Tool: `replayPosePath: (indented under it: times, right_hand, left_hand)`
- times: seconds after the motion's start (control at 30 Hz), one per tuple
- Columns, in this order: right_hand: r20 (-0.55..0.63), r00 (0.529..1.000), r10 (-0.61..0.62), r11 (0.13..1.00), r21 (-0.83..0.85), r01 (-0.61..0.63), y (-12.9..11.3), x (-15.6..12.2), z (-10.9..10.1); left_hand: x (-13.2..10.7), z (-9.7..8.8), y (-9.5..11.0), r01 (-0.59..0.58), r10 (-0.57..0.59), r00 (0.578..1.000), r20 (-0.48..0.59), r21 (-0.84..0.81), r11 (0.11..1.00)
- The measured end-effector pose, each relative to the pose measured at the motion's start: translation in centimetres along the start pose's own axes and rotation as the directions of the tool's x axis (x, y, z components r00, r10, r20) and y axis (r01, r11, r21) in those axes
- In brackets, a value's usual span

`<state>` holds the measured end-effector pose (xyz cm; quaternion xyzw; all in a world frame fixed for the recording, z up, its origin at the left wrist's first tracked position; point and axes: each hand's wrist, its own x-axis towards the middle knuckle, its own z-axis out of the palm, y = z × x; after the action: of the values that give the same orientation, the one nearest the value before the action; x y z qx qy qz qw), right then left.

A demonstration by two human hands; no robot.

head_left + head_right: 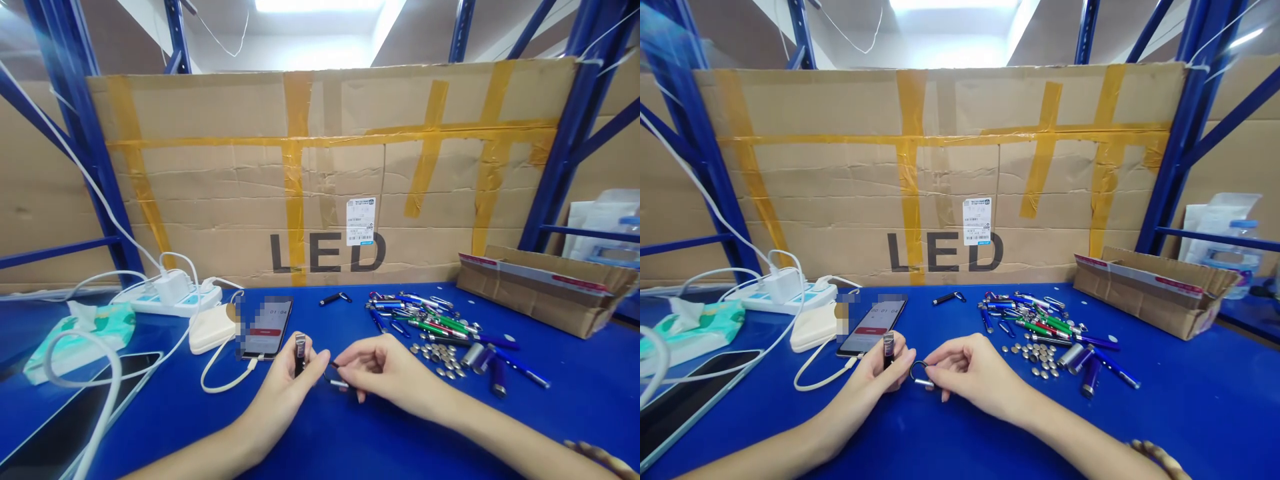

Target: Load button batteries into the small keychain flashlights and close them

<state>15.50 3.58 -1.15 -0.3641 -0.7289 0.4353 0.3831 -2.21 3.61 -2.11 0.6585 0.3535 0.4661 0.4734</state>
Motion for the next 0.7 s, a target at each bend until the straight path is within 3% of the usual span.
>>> replayPosePath:
  times: [0.17, 0.27, 0.37, 0.43, 0.57, 0.7]
  right_hand:
    - [0.059, 0.998, -0.009, 1.0, 0.003, 0.009, 0.2, -0.2, 0.3]
    - [0.102, 0.994, -0.038, 0.998, -0.04, 0.043, 0.1, -0.4, 0.5]
    - [0.135, 0.99, -0.049, 0.98, -0.186, 0.074, 0.0, -0.7, 0.7]
    - [0.134, 0.987, -0.089, 0.945, -0.301, 0.126, -0.1, -0.8, 0.7]
    - [0.143, 0.948, -0.284, 0.803, -0.504, 0.317, -0.1, -1.2, 0.5]
    - [0.214, 0.925, -0.313, 0.712, -0.592, 0.378, -0.3, -1.6, 0.4]
  left_hand:
    - [0.0, 0.1, -0.5, -0.098, 0.094, 0.987, 0.134, 0.019, 0.995]
    - [0.0, 0.2, -0.6, -0.11, 0.108, 0.988, 0.114, 0.012, 0.994]
    - [0.1, 0.3, -0.7, -0.14, 0.138, 0.988, 0.068, 0.026, 0.99]
    - [0.0, 0.3, -0.8, -0.153, 0.151, 0.988, 0.036, 0.06, 0.986]
    - [-0.3, 0.2, -1.0, -0.164, 0.169, 0.986, -0.011, 0.176, 0.971]
    - [-1.0, 0.1, -0.9, -0.189, 0.191, 0.981, 0.025, 0.32, 0.928]
